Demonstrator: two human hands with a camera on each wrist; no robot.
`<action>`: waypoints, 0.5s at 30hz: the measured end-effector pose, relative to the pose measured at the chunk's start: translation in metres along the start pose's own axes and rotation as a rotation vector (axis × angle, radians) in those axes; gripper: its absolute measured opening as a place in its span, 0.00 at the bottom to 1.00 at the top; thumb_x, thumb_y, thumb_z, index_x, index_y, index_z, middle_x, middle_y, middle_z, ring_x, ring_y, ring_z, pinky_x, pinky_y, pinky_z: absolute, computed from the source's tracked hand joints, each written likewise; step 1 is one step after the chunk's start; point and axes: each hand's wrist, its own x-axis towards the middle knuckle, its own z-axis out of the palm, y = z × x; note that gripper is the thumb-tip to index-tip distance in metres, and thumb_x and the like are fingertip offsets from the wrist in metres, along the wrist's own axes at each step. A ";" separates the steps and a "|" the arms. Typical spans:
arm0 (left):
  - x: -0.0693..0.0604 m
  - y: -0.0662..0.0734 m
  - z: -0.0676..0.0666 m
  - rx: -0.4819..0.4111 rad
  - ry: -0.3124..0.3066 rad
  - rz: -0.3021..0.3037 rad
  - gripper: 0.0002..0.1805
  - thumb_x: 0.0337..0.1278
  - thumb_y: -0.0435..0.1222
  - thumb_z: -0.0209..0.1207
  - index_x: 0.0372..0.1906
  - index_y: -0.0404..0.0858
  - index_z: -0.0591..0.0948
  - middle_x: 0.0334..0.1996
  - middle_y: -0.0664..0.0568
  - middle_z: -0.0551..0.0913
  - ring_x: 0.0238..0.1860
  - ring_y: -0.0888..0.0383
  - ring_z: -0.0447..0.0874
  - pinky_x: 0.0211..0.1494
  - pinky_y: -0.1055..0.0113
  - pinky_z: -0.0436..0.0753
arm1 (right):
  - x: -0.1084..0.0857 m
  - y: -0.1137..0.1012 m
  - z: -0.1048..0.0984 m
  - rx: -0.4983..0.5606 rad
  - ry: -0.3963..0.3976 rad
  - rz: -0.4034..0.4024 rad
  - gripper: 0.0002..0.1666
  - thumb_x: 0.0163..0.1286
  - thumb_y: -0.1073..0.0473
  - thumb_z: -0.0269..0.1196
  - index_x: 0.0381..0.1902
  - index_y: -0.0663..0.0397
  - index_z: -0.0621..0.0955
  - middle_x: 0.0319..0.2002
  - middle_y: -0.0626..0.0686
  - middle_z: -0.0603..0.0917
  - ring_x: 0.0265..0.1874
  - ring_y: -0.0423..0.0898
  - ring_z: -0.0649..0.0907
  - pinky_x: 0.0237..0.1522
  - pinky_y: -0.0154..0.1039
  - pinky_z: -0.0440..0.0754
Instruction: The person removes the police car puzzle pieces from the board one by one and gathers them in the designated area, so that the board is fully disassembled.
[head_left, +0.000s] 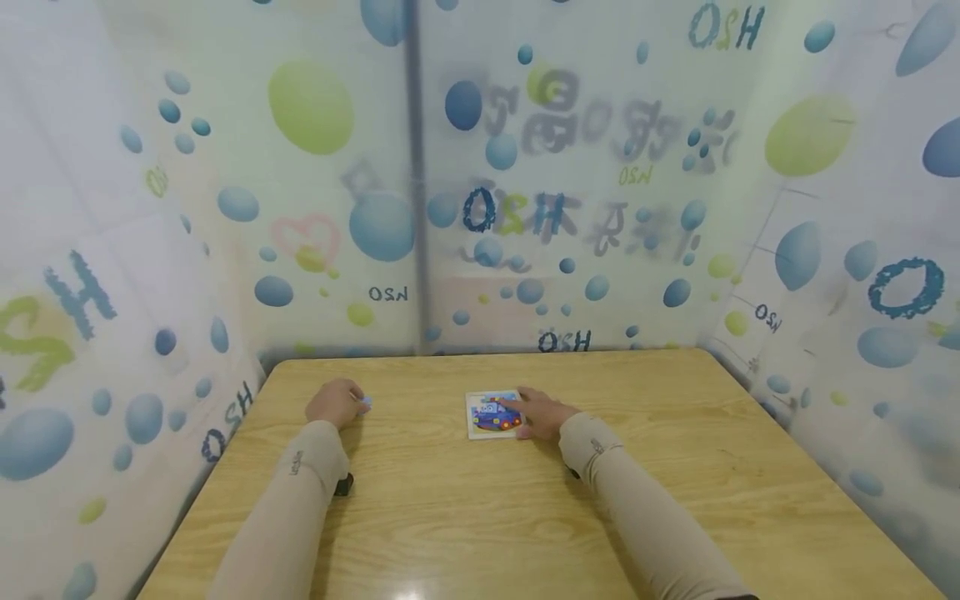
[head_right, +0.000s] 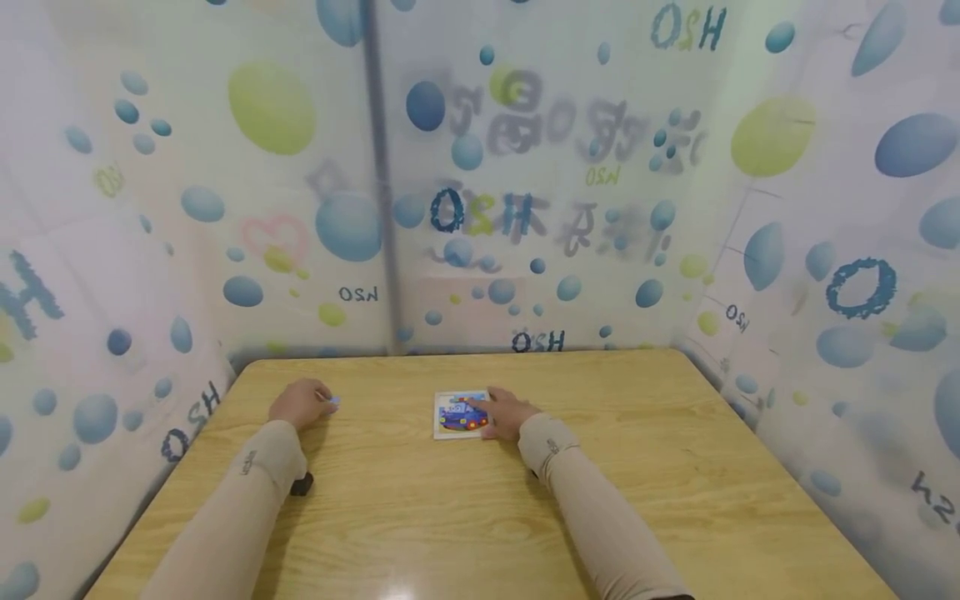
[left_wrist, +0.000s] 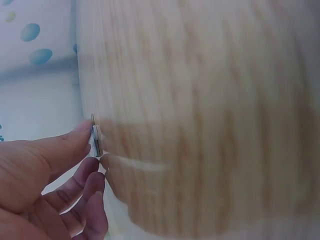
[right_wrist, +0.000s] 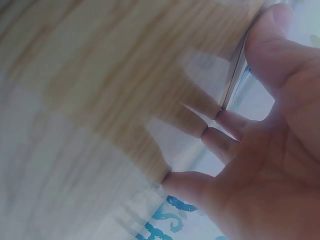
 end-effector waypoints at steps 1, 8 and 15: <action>0.000 0.000 0.000 0.001 -0.001 -0.001 0.19 0.63 0.40 0.67 0.53 0.33 0.83 0.53 0.36 0.84 0.51 0.39 0.82 0.50 0.45 0.82 | 0.000 0.000 0.000 0.005 -0.001 -0.002 0.41 0.75 0.49 0.59 0.81 0.37 0.57 0.81 0.62 0.47 0.79 0.62 0.51 0.76 0.61 0.52; 0.003 0.001 0.001 0.025 0.041 0.009 0.23 0.64 0.44 0.67 0.56 0.32 0.81 0.50 0.39 0.85 0.51 0.40 0.83 0.49 0.45 0.82 | -0.001 0.001 0.001 0.009 0.003 0.004 0.40 0.76 0.50 0.59 0.81 0.38 0.58 0.81 0.62 0.48 0.78 0.62 0.51 0.76 0.62 0.53; 0.006 0.013 0.002 0.046 0.059 0.109 0.18 0.66 0.39 0.64 0.55 0.33 0.83 0.49 0.39 0.86 0.44 0.45 0.85 0.42 0.51 0.85 | 0.002 0.001 0.000 -0.014 0.008 0.005 0.41 0.76 0.49 0.59 0.81 0.37 0.57 0.81 0.62 0.48 0.78 0.62 0.52 0.76 0.62 0.53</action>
